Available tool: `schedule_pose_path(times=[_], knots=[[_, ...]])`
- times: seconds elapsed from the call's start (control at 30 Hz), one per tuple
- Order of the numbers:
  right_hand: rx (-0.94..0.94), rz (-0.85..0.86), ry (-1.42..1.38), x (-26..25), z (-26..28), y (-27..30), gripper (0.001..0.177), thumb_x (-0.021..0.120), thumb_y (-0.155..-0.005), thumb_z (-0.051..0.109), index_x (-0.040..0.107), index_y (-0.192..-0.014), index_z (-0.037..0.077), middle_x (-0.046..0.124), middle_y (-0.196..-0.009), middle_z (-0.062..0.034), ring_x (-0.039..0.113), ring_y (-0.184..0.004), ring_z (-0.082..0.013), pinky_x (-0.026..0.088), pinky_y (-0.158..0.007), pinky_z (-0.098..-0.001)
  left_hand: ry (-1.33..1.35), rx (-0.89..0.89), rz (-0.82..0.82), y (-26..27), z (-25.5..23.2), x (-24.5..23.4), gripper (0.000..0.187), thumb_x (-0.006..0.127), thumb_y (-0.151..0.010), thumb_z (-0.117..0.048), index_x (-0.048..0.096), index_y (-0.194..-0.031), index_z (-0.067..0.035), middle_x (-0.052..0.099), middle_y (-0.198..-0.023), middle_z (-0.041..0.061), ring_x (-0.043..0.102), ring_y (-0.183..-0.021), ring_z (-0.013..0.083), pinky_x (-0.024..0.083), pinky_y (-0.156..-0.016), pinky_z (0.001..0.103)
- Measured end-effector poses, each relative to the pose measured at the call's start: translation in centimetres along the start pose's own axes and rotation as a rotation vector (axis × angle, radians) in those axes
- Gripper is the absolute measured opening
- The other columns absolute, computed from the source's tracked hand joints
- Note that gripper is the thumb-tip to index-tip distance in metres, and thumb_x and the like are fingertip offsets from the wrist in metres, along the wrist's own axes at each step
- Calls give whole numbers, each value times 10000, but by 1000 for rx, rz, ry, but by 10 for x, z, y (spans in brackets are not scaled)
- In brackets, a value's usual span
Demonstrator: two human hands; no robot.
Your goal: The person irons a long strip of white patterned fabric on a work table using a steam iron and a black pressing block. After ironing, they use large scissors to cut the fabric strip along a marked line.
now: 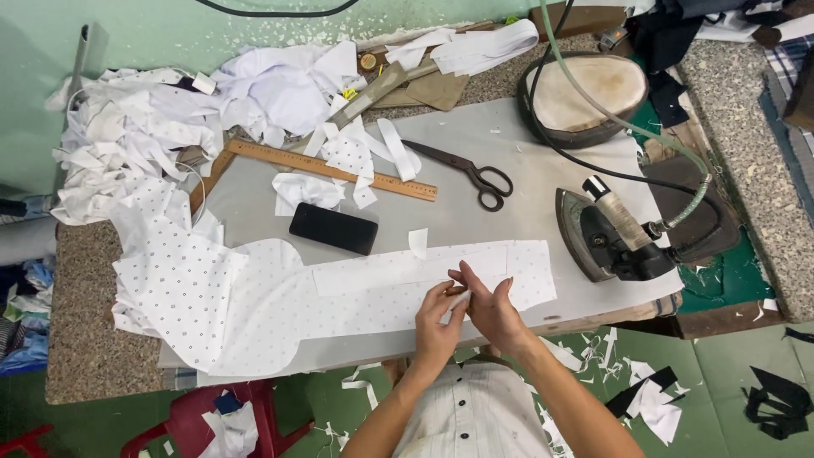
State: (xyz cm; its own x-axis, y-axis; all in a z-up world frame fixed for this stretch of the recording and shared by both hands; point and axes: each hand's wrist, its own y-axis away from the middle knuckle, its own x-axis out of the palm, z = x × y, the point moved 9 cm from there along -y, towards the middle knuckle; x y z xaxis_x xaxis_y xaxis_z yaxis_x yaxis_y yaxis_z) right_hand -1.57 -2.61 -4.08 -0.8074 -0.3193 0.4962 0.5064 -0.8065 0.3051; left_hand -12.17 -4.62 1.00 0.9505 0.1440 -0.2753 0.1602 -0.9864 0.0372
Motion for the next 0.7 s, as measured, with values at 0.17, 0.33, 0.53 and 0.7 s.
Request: schedule_pose_path(times=[0.17,0.33,0.53,0.7], knots=[[-43,-7,-13,18,33,10,917,432,-889,594,205,-1562,12,490,-1321,-197,569,-1121,-287,502,-937,-423,468,-361,-76,4,54,-13,245,717,-947,-214,751,-1157,-93,749,-1083,41,668,-868,104,560,-821,317],[-27,-149,261,10,20,9,240,738,-904,101,745,-1051,-88,738,-757,-177,720,-741,-243,603,-704,-355,706,-458,-54,11,50,-9,187,690,-960,-202,764,-1067,-67,775,-789,138,685,-734,180,534,-697,338],[-47,-223,333,-3,25,6,174,755,-900,119,771,-954,-46,751,-712,-182,704,-714,-212,582,-711,-340,613,-406,-134,17,70,-33,179,772,-906,-185,783,-889,-8,754,-758,136,704,-714,184,590,-754,347],[-104,-281,525,-20,35,6,159,729,-917,135,755,-949,-19,753,-715,-138,709,-732,-196,591,-756,-351,454,-388,-323,24,104,-90,134,687,-960,-95,769,-888,-17,727,-679,146,678,-606,205,577,-645,343]])
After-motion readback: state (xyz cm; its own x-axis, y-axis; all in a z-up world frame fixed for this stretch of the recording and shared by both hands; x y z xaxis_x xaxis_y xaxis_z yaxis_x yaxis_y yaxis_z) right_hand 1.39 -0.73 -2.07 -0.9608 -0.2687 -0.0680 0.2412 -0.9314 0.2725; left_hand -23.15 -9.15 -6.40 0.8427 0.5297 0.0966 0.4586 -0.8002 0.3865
